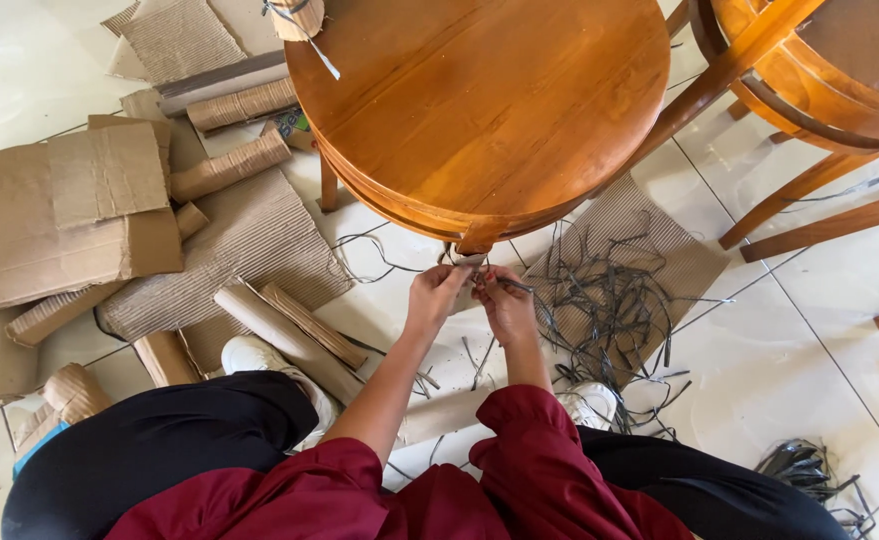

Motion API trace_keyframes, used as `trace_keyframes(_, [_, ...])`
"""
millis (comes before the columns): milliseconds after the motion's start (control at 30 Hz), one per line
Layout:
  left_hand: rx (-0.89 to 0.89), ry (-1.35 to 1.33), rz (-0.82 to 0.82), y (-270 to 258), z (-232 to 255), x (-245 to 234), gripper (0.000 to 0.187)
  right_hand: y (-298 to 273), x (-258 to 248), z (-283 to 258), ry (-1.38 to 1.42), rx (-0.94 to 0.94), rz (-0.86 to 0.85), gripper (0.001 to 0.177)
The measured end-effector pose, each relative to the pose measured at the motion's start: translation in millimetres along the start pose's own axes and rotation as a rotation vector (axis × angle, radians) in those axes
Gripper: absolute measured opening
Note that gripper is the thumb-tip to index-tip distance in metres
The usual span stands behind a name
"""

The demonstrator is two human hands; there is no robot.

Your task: The person unwraps wooden stools and uses scissors to cut the plastic straps binding the legs and cardboard padding.

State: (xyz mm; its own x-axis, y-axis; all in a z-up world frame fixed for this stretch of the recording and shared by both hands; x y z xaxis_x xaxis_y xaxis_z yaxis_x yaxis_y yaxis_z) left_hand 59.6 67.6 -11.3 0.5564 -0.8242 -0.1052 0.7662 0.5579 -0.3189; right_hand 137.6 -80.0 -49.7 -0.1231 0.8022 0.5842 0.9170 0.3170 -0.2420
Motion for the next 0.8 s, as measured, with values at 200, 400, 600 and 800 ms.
trace_keyframes(200, [0.15,-0.136,0.077,-26,36,8,0.017,3,-8,1,-0.112,0.02,-0.042,0.009])
trace_keyframes(400, [0.029,-0.316,0.136,-31,-3,20,0.035,-3,-5,4,-0.061,0.044,-0.066,0.011])
trace_keyframes(600, [0.098,-0.251,0.151,-32,4,17,0.018,-5,-5,-1,-0.108,0.04,-0.072,0.014])
trace_keyframes(800, [0.21,-0.46,0.144,-38,8,27,0.016,0,-9,8,-0.152,0.066,-0.076,0.017])
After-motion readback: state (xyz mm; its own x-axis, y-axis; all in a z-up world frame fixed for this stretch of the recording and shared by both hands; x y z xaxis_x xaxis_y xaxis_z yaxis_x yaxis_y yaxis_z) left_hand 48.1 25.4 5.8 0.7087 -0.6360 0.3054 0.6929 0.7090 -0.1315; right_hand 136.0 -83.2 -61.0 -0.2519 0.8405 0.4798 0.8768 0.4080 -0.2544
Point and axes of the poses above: each hand's wrist, its own y-axis towards the middle knuckle, its own x-axis out of the palm, z = x × y, the point moved 8 cm from there along y, towards the middle knuckle, and after that the axes turned 3 degrees about x, right-handed, at the moved point
